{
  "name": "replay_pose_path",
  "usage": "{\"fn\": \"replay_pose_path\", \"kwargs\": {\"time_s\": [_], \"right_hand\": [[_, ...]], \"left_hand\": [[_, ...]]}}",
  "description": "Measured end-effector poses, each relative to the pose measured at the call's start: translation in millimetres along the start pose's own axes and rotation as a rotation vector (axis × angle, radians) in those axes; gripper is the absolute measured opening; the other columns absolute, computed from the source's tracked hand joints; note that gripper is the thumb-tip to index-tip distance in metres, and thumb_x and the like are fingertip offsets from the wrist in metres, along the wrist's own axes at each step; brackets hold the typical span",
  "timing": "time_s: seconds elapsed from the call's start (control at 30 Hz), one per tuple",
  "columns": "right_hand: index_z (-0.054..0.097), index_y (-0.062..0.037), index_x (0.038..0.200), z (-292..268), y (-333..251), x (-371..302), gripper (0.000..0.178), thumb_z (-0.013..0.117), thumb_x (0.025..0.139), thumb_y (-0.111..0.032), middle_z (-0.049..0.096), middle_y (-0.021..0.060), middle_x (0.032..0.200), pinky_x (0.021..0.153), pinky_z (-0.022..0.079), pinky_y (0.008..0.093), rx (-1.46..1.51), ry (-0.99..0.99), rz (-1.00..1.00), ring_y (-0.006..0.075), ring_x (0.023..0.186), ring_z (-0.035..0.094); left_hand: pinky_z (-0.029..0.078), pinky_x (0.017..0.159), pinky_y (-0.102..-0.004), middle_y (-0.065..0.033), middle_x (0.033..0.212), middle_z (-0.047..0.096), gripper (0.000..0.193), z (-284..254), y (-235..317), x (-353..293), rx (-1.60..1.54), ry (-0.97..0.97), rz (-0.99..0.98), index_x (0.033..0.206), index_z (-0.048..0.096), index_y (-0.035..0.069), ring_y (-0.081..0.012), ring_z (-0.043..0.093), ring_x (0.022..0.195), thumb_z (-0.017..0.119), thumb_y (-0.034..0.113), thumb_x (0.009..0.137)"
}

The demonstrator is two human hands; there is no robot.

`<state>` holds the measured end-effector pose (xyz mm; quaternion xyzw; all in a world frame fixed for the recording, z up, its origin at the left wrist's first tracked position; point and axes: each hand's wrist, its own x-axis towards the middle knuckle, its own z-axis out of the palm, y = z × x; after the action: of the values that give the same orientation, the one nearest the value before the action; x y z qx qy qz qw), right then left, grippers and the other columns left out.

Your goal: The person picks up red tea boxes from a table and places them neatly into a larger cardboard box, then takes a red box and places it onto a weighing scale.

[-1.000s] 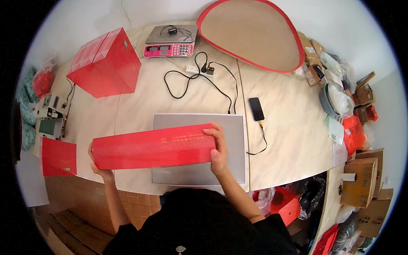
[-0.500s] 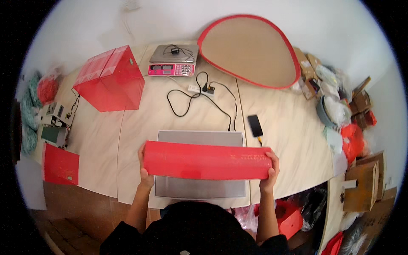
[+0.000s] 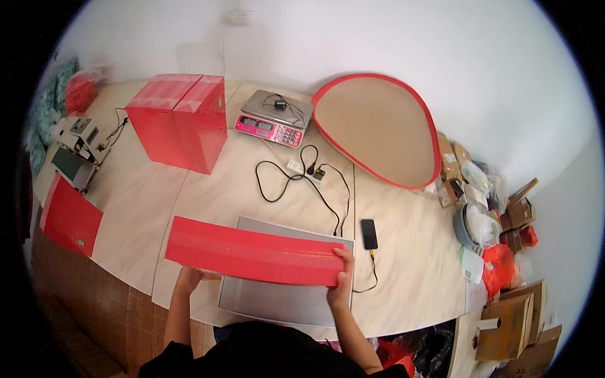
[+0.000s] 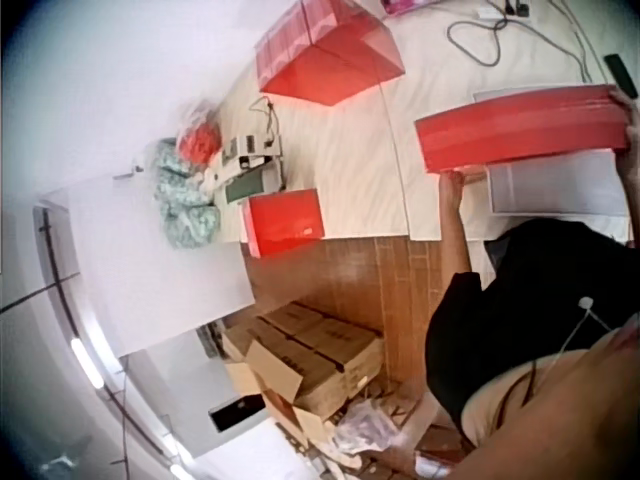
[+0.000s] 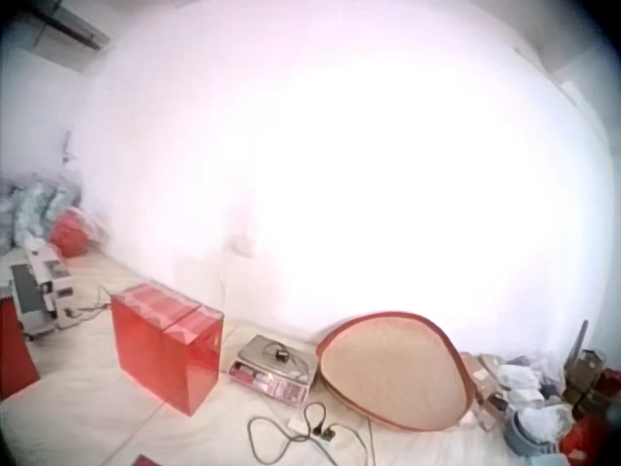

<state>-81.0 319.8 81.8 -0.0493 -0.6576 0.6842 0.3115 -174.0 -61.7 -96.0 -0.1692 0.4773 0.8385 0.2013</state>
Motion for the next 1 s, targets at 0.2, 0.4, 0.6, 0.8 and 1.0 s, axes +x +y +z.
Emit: {"fn": "replay_pose_path", "kwargs": {"time_s": [0.2,0.4,0.6,0.8,1.0], "right_hand": [[0.047,-0.0037,0.123,70,15,-6,0.063,0.042,0.086,-0.055,0.036,0.0150,0.135,0.110,0.017,0.0394,-0.038,-0.231,-0.003,0.0269,0.133,0.027],[0.050,-0.0030,0.125,64,15,-1,0.060,0.041,0.089,-0.051,0.036,0.0201,0.136,0.110,0.017,0.0426,-0.092,-0.350,-0.071,0.0310,0.132,0.028],[0.041,-0.0020,0.136,-2,-10,10,0.070,0.057,0.085,-0.047,0.027,0.0214,0.147,0.109,0.020,0.0466,-0.520,-0.558,-0.248,0.0381,0.132,0.028],[0.022,-0.0022,0.145,-17,-21,13,0.110,0.079,0.064,-0.052,0.026,0.0193,0.147,0.110,0.023,0.0433,-0.493,-0.506,-0.211,0.0347,0.134,0.028],[0.029,0.0016,0.138,-56,7,6,0.110,0.089,0.054,-0.038,0.042,0.0155,0.134,0.103,0.034,0.0386,-0.246,-0.386,0.113,0.0271,0.124,0.042]], "left_hand": [[0.050,0.073,-0.0332,0.0014,0.087,0.065,0.025,-63,5,6,-0.566,-0.046,0.081,0.093,0.063,0.015,-0.0157,0.060,0.077,0.049,0.035,0.090],[0.047,0.083,-0.0387,-0.0055,0.105,0.065,0.027,-33,79,-33,-0.659,-0.059,0.332,0.102,0.062,0.010,-0.0229,0.060,0.098,0.045,0.027,0.091],[0.043,0.088,-0.0373,-0.0050,0.116,0.061,0.037,56,164,-75,-0.231,-0.122,0.515,0.119,0.056,0.006,-0.0202,0.057,0.104,0.041,0.030,0.094],[0.035,0.102,-0.0345,-0.0103,0.136,0.046,0.062,171,170,-102,0.029,-0.186,0.641,0.139,0.038,0.001,-0.0200,0.045,0.124,0.042,0.039,0.090],[0.028,0.108,-0.0341,-0.0136,0.142,0.039,0.074,240,160,-118,0.229,-0.293,0.720,0.142,0.034,0.000,-0.0226,0.036,0.132,0.047,0.045,0.084]]}}
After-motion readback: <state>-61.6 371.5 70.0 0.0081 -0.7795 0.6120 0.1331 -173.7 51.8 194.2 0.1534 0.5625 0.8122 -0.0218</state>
